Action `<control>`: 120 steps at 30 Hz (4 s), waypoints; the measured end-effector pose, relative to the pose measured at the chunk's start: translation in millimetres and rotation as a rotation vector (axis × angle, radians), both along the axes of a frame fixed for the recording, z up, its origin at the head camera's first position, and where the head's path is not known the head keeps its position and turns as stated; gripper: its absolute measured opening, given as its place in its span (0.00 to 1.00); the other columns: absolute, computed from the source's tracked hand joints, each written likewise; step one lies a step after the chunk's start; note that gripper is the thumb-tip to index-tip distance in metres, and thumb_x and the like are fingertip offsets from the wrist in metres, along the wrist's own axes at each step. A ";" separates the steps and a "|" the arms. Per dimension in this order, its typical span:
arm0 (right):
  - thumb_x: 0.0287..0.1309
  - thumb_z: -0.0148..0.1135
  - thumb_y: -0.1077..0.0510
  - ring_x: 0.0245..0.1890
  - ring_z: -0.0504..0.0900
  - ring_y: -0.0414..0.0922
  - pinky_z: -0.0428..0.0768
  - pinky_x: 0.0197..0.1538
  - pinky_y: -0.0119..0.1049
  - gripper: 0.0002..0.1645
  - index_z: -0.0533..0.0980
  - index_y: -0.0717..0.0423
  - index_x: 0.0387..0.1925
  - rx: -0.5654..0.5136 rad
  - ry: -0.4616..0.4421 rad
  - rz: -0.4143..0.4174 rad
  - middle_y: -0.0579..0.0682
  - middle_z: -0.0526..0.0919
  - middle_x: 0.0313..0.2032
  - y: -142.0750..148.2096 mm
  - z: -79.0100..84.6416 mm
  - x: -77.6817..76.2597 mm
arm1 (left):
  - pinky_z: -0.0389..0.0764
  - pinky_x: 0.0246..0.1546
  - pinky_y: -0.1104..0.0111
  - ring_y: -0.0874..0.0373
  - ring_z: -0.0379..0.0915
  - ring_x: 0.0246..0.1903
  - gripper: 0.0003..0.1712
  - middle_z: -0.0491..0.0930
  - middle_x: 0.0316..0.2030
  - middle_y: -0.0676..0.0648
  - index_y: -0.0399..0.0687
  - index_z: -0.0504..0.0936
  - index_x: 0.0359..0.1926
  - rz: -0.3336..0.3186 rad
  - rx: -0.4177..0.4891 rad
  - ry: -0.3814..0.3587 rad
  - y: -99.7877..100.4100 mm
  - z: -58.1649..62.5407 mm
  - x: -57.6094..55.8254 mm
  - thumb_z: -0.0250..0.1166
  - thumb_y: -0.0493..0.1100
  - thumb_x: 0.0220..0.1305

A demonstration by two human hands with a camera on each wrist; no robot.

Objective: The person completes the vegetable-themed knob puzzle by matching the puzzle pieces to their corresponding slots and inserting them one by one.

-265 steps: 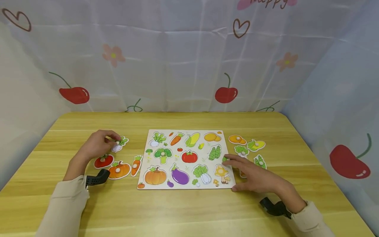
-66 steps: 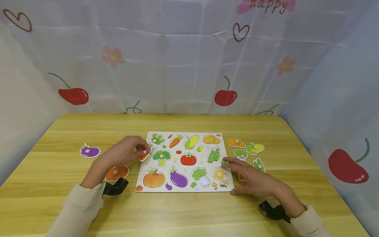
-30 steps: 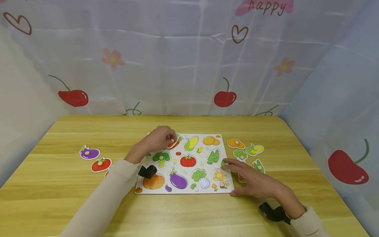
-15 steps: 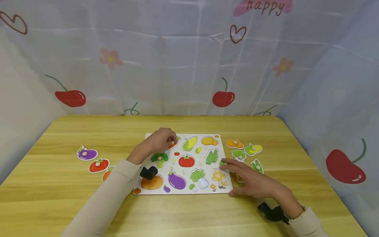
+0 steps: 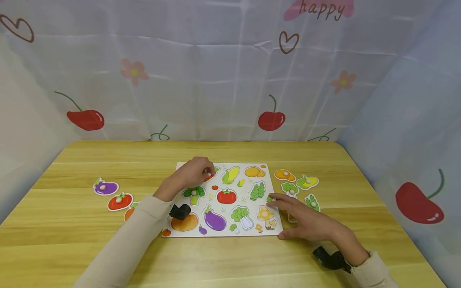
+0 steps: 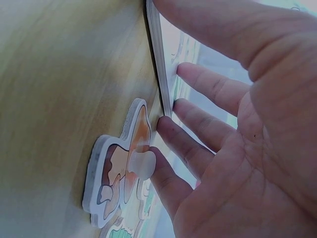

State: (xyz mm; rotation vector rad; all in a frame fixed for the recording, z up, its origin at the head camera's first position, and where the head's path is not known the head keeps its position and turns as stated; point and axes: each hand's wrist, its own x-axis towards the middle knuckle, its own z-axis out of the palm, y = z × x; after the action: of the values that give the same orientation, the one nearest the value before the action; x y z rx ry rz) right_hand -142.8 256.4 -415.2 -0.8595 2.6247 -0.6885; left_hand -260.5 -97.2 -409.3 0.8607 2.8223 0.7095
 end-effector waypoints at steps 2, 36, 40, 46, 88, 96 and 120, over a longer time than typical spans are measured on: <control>0.55 0.71 0.37 0.74 0.59 0.60 0.72 0.63 0.58 0.45 0.67 0.47 0.70 0.003 0.000 -0.001 0.53 0.59 0.76 0.0 0.0 0.1 | 0.78 0.43 0.63 0.53 0.72 0.37 0.11 0.81 0.37 0.45 0.41 0.86 0.39 -0.003 0.003 0.009 -0.2 -0.5 0.5 0.59 0.28 0.65; 0.54 0.72 0.40 0.74 0.58 0.61 0.69 0.65 0.62 0.45 0.68 0.48 0.70 -0.001 -0.001 -0.004 0.53 0.59 0.76 -0.2 -0.2 -0.2 | 0.80 0.46 0.50 0.46 0.78 0.42 0.17 0.83 0.47 0.36 0.33 0.80 0.56 0.044 0.125 0.074 -65.7 31.1 23.6 0.63 0.31 0.66; 0.54 0.73 0.40 0.74 0.58 0.60 0.69 0.65 0.62 0.45 0.68 0.49 0.70 0.000 0.000 0.001 0.53 0.59 0.75 -0.7 0.7 -0.6 | 0.81 0.47 0.49 0.46 0.78 0.42 0.17 0.83 0.46 0.37 0.35 0.80 0.56 0.075 0.121 0.069 -81.3 36.1 27.9 0.63 0.32 0.67; 0.55 0.72 0.40 0.74 0.58 0.61 0.69 0.65 0.63 0.45 0.68 0.49 0.70 -0.006 -0.010 0.003 0.54 0.59 0.76 -1.4 1.8 -0.5 | 0.79 0.48 0.49 0.47 0.78 0.43 0.16 0.82 0.45 0.39 0.37 0.80 0.55 0.124 0.129 0.078 -103.6 41.9 35.3 0.62 0.32 0.68; 0.55 0.71 0.38 0.74 0.58 0.60 0.72 0.64 0.57 0.45 0.67 0.48 0.71 0.007 -0.004 0.000 0.52 0.58 0.76 0.6 2.0 -0.8 | 0.74 0.37 0.63 0.47 0.73 0.38 0.09 0.81 0.38 0.38 0.32 0.83 0.42 0.341 -0.072 -0.179 -257.0 19.5 55.0 0.64 0.29 0.60; 0.55 0.71 0.38 0.74 0.58 0.60 0.73 0.64 0.56 0.45 0.67 0.47 0.71 0.005 -0.012 -0.002 0.52 0.58 0.76 1.2 2.5 -0.6 | 0.73 0.35 0.65 0.44 0.74 0.38 0.09 0.81 0.37 0.36 0.31 0.83 0.43 0.378 -0.059 -0.206 -260.4 15.4 54.9 0.65 0.31 0.61; 0.55 0.72 0.40 0.74 0.59 0.58 0.76 0.62 0.49 0.44 0.68 0.48 0.70 0.009 -0.011 -0.009 0.52 0.58 0.76 -0.7 4.2 0.3 | 0.73 0.35 0.66 0.45 0.72 0.37 0.08 0.80 0.35 0.38 0.30 0.82 0.40 0.413 -0.065 -0.182 -255.3 13.3 51.6 0.65 0.32 0.62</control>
State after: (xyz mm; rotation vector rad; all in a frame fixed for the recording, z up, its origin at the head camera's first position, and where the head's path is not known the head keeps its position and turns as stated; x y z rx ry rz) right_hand -142.5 255.7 -411.0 -0.8402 2.6213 -0.6815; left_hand -208.9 -352.5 -395.9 0.1870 2.8578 0.6924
